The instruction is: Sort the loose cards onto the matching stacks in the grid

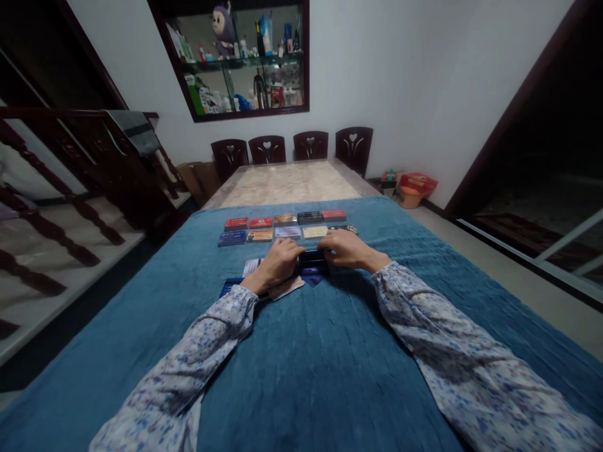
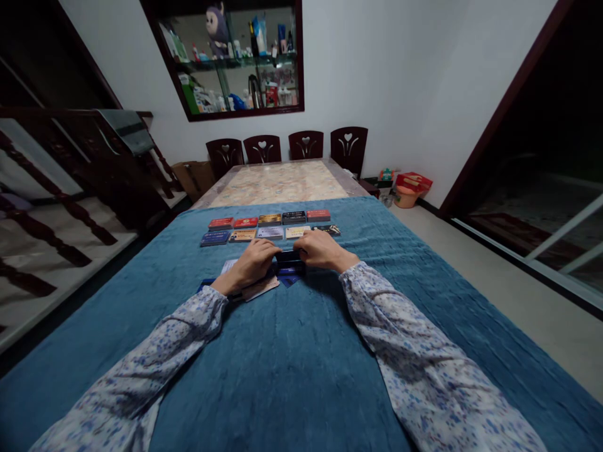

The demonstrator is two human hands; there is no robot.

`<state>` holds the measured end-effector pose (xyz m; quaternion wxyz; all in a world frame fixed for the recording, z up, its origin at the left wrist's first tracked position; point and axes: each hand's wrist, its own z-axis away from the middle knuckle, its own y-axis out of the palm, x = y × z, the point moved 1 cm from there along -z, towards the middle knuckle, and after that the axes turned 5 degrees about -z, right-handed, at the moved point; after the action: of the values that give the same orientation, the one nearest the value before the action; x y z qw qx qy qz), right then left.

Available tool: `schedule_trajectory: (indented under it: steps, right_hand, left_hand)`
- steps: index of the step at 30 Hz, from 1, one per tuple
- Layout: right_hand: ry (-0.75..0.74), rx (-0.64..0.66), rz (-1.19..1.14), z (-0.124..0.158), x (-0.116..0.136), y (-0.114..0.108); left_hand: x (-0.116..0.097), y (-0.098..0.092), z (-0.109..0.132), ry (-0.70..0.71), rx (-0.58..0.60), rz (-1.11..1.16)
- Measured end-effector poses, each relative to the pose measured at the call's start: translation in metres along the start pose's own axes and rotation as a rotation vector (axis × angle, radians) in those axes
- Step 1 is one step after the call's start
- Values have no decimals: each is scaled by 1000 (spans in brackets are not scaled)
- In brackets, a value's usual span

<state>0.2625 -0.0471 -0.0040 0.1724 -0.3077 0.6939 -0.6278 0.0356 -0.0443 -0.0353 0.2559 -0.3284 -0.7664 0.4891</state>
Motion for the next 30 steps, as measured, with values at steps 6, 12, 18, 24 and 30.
schedule_trajectory:
  steps: [6,12,18,24,30]
  right_hand:
    - [13,-56,26,-1,1,1]
    - [43,-69,-14,-3,0,8]
    - [75,-72,-12,-4,0,14]
    - [110,-78,17,-4,4,15]
    - [138,-94,35,-5,7,22]
  left_hand:
    - [4,2,0,-94,-55,44]
    - [3,-1,0,-137,-37,75]
    - [-3,-4,0,-189,1,65]
    - [-7,1,-1,-266,35,64]
    - [-8,10,1,-308,7,56]
